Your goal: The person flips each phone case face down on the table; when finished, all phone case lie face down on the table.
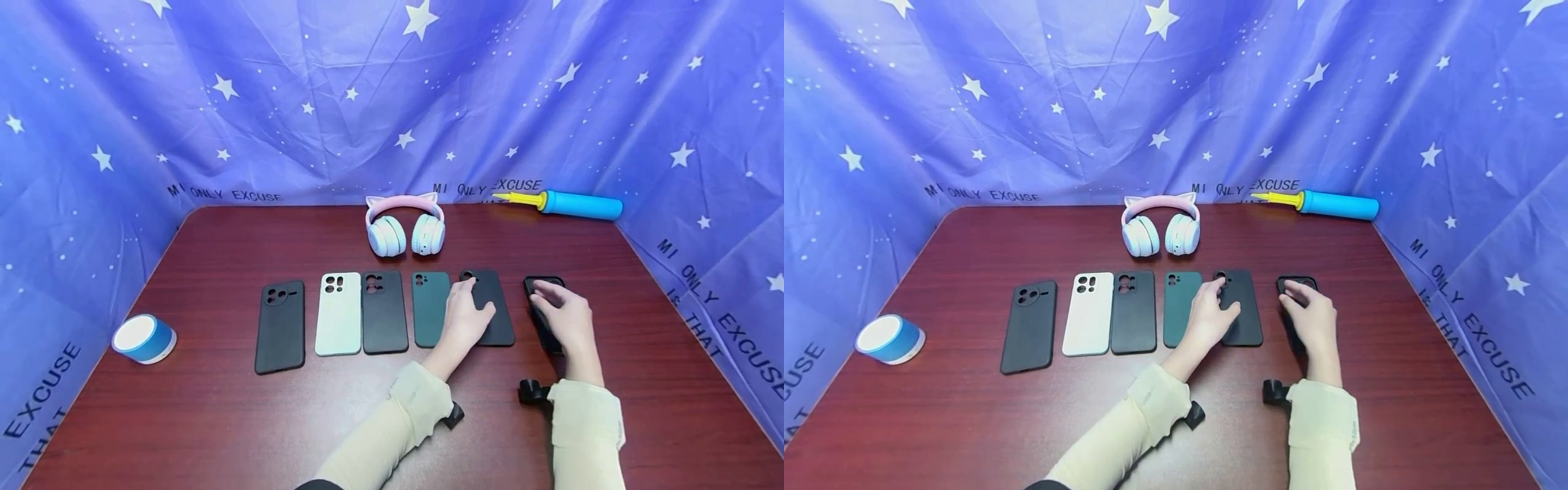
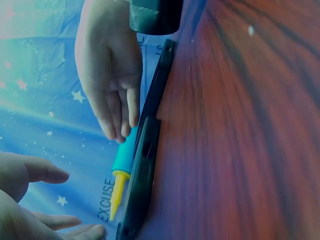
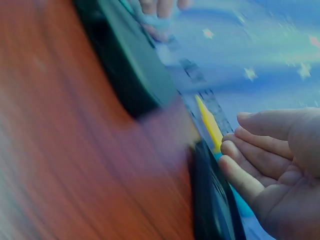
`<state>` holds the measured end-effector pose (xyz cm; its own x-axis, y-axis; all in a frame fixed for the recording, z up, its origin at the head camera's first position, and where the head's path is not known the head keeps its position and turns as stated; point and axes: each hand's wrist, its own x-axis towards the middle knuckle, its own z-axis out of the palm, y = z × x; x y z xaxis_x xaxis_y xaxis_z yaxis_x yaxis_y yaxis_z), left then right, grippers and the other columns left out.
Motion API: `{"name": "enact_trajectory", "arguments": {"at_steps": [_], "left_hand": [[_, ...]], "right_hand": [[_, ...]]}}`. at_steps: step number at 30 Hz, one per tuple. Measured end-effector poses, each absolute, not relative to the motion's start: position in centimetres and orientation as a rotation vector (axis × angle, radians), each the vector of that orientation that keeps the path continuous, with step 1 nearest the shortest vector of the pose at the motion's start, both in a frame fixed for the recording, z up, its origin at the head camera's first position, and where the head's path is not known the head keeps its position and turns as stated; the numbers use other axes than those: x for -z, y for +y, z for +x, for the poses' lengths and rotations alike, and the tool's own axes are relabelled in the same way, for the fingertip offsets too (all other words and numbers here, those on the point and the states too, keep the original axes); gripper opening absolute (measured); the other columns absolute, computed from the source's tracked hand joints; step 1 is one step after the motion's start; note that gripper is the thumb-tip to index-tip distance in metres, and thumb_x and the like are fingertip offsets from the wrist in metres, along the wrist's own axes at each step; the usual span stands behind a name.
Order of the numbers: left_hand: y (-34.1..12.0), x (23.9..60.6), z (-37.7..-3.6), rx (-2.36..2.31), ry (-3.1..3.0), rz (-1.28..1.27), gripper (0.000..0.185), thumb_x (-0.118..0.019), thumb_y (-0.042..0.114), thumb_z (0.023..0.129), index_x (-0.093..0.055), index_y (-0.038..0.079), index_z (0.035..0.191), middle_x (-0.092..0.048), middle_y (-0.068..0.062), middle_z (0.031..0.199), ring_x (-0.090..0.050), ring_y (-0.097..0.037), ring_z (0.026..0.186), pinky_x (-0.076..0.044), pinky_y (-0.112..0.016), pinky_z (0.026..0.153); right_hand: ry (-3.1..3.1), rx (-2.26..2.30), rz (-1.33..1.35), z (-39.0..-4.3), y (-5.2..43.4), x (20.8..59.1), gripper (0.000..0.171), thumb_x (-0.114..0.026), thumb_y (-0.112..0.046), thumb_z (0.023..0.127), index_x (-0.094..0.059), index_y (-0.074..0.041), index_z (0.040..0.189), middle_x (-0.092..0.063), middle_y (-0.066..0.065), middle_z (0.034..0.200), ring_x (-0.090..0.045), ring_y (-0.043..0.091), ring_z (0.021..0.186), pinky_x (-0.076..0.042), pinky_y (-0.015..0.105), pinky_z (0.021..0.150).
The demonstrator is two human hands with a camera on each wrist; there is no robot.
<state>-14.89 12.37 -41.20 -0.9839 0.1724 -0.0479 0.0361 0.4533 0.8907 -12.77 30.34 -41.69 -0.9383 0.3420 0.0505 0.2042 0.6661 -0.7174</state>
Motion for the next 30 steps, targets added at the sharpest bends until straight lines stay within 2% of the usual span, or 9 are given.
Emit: {"name": "enact_trajectory", "arguments": {"at_steps": [3, 5, 9, 13, 18, 20, 23, 27, 30], "left_hand": [[13.1, 41.1, -14.6, -1.62, 2.596, 0.223, 0.049, -0.063, 0.013, 0.09, -0.052, 0.004, 0.137, -0.053, -0.011, 0.138, -0.055, -0.025, 0.125, -0.049, -0.035, 0.102], [13.6, 41.0, -14.5, -1.639, 2.603, 0.249, 0.048, -0.063, 0.014, 0.091, -0.053, 0.005, 0.137, -0.054, -0.01, 0.137, -0.057, -0.023, 0.123, -0.049, -0.032, 0.101], [14.8, 41.0, -14.3, -1.639, 2.587, 0.307, 0.048, -0.063, 0.014, 0.091, -0.053, 0.006, 0.137, -0.056, -0.008, 0.133, -0.058, -0.019, 0.118, -0.05, -0.026, 0.097], [15.7, 41.0, -14.1, -1.626, 2.534, 0.377, 0.048, -0.064, 0.013, 0.091, -0.054, 0.005, 0.137, -0.058, -0.008, 0.129, -0.062, -0.018, 0.113, -0.052, -0.02, 0.09], [16.4, 41.3, -14.0, -1.578, 2.375, 0.367, 0.049, -0.064, 0.016, 0.091, -0.054, 0.008, 0.137, -0.061, -0.006, 0.128, -0.064, -0.014, 0.112, -0.052, -0.017, 0.088], [16.6, 41.3, -14.1, -1.55, 2.305, 0.347, 0.05, -0.064, 0.019, 0.091, -0.053, 0.011, 0.139, -0.061, -0.002, 0.132, -0.063, -0.011, 0.115, -0.052, -0.019, 0.09], [16.6, 41.4, -14.1, -1.529, 2.204, 0.334, 0.052, -0.064, 0.02, 0.092, -0.05, 0.012, 0.141, -0.058, 0.0, 0.139, -0.06, -0.01, 0.12, -0.051, -0.022, 0.095], [16.5, 41.4, -14.2, -1.523, 2.091, 0.327, 0.055, -0.064, 0.018, 0.093, -0.047, 0.009, 0.144, -0.054, -0.001, 0.143, -0.059, -0.014, 0.124, -0.049, -0.025, 0.1], [16.5, 41.3, -14.2, -1.514, 2.063, 0.326, 0.056, -0.064, 0.018, 0.093, -0.045, 0.008, 0.144, -0.052, -0.002, 0.145, -0.058, -0.014, 0.125, -0.049, -0.025, 0.101]], "right_hand": [[-2.649, -1.147, -0.557, -12.3, 31.6, 41.5, 0.038, -0.063, -0.027, 0.094, -0.064, -0.01, 0.128, -0.072, 0.01, 0.115, -0.053, -0.019, 0.091, -0.044, 0.03, 0.1], [-2.621, -1.172, -0.633, -12.0, 32.3, 41.4, 0.038, -0.064, -0.028, 0.094, -0.065, -0.011, 0.128, -0.075, -0.003, 0.107, -0.041, -0.027, 0.081, -0.042, 0.019, 0.093], [-2.581, -1.207, -0.755, -11.7, 33.3, 41.5, 0.04, -0.063, -0.03, 0.094, -0.063, -0.013, 0.13, -0.063, -0.034, 0.086, -0.041, -0.027, 0.078, -0.036, 0.009, 0.08], [-2.537, -1.213, -0.849, -11.7, 33.8, 41.7, 0.04, -0.064, -0.029, 0.093, -0.063, -0.014, 0.13, -0.055, -0.042, 0.078, -0.041, -0.027, 0.075, -0.038, 0.009, 0.082], [-2.544, -1.114, -0.895, -11.7, 34.2, 42.0, 0.038, -0.064, -0.026, 0.092, -0.065, -0.013, 0.128, -0.075, -0.011, 0.103, -0.033, -0.027, 0.074, -0.039, 0.03, 0.105], [-2.559, -1.085, -0.881, -11.8, 34.1, 42.1, 0.038, -0.063, -0.024, 0.092, -0.064, -0.011, 0.128, -0.072, 0.006, 0.115, -0.031, -0.026, 0.074, -0.036, 0.038, 0.109], [-2.583, -1.074, -0.87, -11.9, 33.9, 42.2, 0.038, -0.062, -0.023, 0.093, -0.064, -0.009, 0.128, -0.067, 0.015, 0.121, -0.038, -0.021, 0.078, -0.037, 0.039, 0.108], [-2.624, -1.078, -0.832, -12.0, 33.5, 42.2, 0.038, -0.061, -0.02, 0.094, -0.063, -0.005, 0.128, -0.062, 0.02, 0.125, -0.061, 0.01, 0.105, -0.037, 0.043, 0.108], [-2.659, -1.105, -0.784, -12.0, 33.2, 42.1, 0.038, -0.06, -0.018, 0.095, -0.06, -0.002, 0.129, -0.06, 0.023, 0.126, -0.054, 0.034, 0.125, -0.033, 0.047, 0.111]]}}
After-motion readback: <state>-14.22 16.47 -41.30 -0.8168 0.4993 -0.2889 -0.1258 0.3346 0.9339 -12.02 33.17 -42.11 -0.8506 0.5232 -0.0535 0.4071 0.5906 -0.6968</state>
